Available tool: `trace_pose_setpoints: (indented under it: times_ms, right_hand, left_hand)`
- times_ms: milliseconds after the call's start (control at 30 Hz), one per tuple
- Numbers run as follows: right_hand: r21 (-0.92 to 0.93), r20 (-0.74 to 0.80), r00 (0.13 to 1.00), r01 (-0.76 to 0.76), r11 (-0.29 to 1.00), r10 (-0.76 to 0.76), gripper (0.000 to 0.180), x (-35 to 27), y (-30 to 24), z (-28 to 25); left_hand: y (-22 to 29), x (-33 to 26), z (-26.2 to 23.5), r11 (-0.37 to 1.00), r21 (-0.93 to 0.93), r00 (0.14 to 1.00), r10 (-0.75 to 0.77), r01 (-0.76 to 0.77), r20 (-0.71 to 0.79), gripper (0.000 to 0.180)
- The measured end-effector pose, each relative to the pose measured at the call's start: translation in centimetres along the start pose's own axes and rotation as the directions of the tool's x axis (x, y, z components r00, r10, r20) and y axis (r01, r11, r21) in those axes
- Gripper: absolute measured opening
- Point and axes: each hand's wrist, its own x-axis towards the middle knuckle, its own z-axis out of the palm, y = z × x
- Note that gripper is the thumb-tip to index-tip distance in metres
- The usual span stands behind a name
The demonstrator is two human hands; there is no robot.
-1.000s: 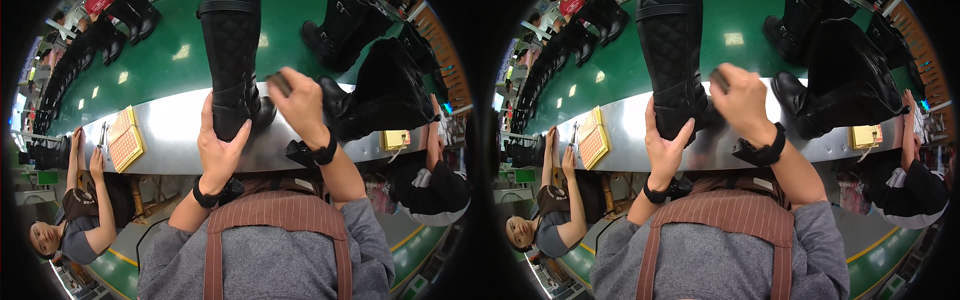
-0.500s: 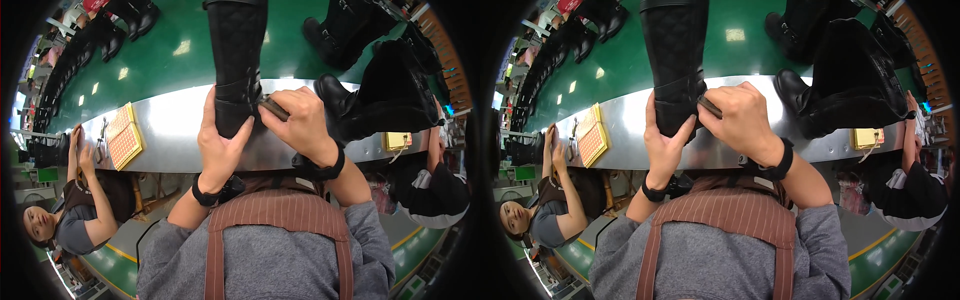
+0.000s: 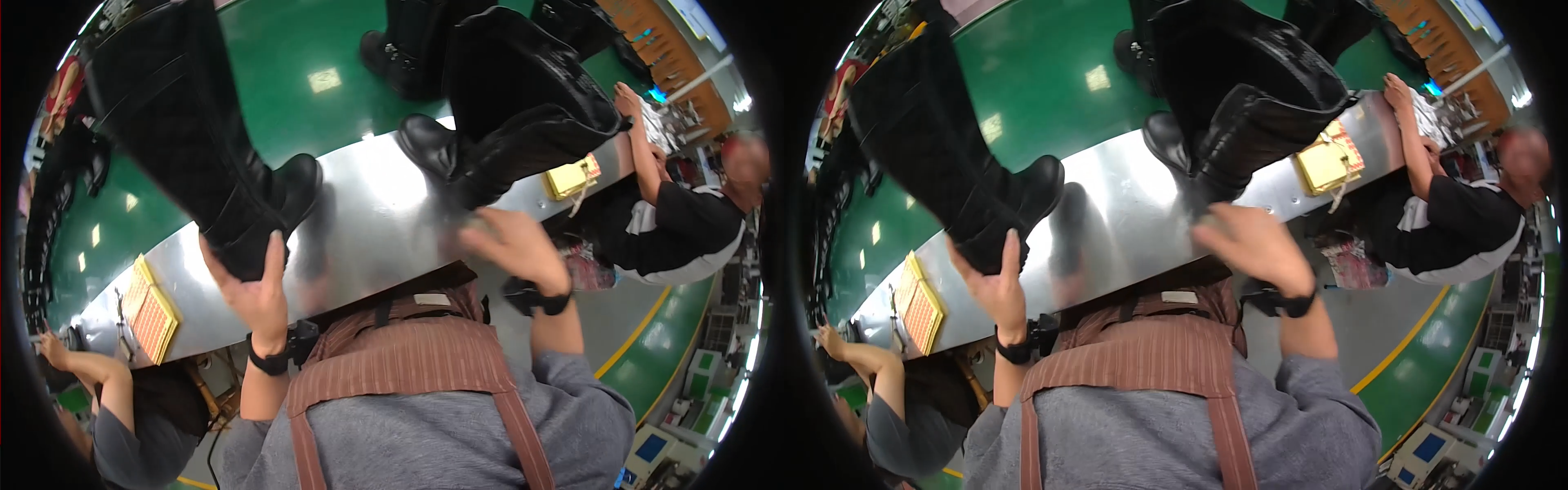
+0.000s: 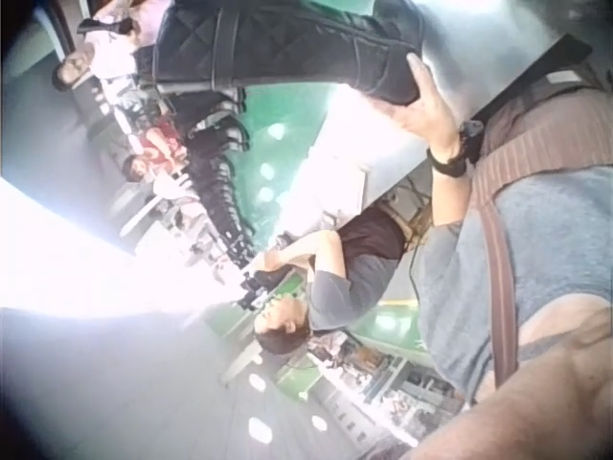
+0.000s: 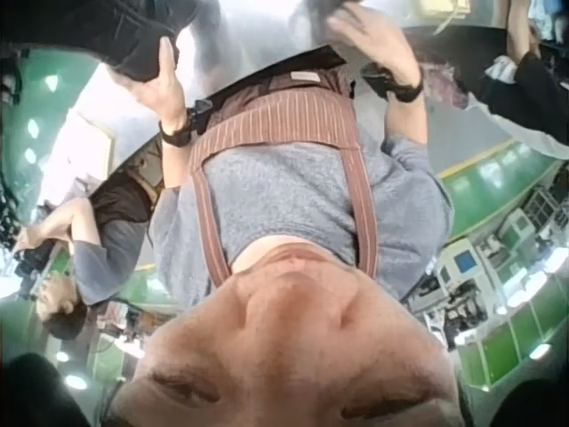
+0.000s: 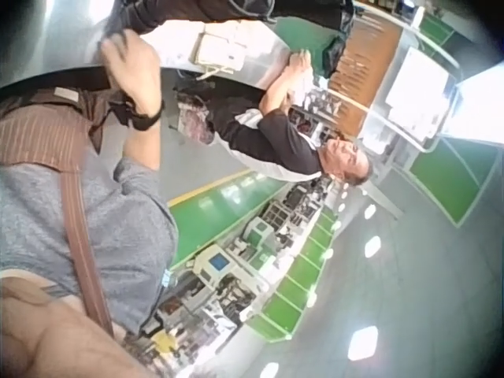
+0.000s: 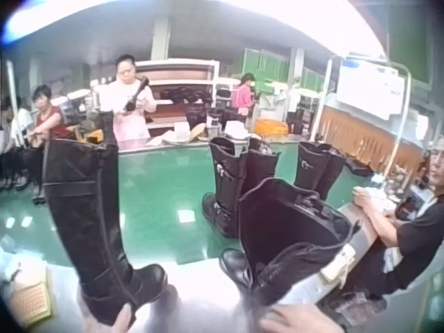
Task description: The recorder is polishing and inspecting finished boots on an assembly line.
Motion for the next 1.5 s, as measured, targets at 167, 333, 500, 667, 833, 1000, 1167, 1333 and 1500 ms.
trace_pose_setpoints:
  times_ms: [167,333,500,667,833,1000,1167,1333,1500]
  right_hand:
    - [0.012,-0.384,0.872,-0.325,0.946,0.304,0.038,-1.4,7.8,-3.1]
    - [0.118,-0.392,0.886,-0.221,0.968,0.25,0.031,2.8,15.8,-1.4]
    - [-0.439,-0.589,0.795,-0.168,0.882,-0.142,0.032,3.8,15.5,-0.8]
    - [0.382,-0.279,0.959,0.07,0.922,0.043,0.057,1.4,10.1,-1.6]
    - [0.482,-0.127,0.991,0.029,0.876,0.037,0.058,4.1,6.3,0.9]
    - [0.593,-0.198,0.962,-0.035,0.805,0.187,0.039,5.2,5.4,2.7]
    - [0.534,-0.267,0.955,0.031,0.845,0.133,0.036,4.0,3.8,3.8]
    - [0.566,-0.151,0.982,-0.007,0.825,0.112,0.032,3.6,1.5,4.9]
    - [0.599,-0.163,0.986,0.06,0.798,0.048,0.033,3.5,0.9,5.1]
  left_hand:
    - [0.1,0.3,0.6,0.991,-0.072,0.99,-0.11,0.116,0.083,0.08]
    - [0.8,0.2,0.4,0.991,-0.08,0.991,-0.097,0.104,0.092,0.082]
    - [0.3,0.0,0.3,0.994,-0.047,0.994,-0.099,0.101,0.053,0.08]
    - [-2.5,-0.4,0.9,1.0,0.015,1.0,0.013,-0.012,-0.018,0.085]
    - [-5.2,-1.5,-0.8,0.945,0.326,0.998,-0.002,0.02,-0.055,0.089]
    - [-3.8,-1.1,-4.0,0.864,0.491,0.994,-0.105,0.112,-0.041,0.067]
    - [3.1,-0.7,-5.9,0.419,0.905,0.832,-0.473,-0.076,0.289,0.038]
    - [0.1,-1.3,3.9,0.966,0.254,0.617,-0.231,0.052,0.752,0.031]
    - [-4.0,-3.0,11.1,0.95,0.271,0.604,-0.309,0.157,0.735,0.032]
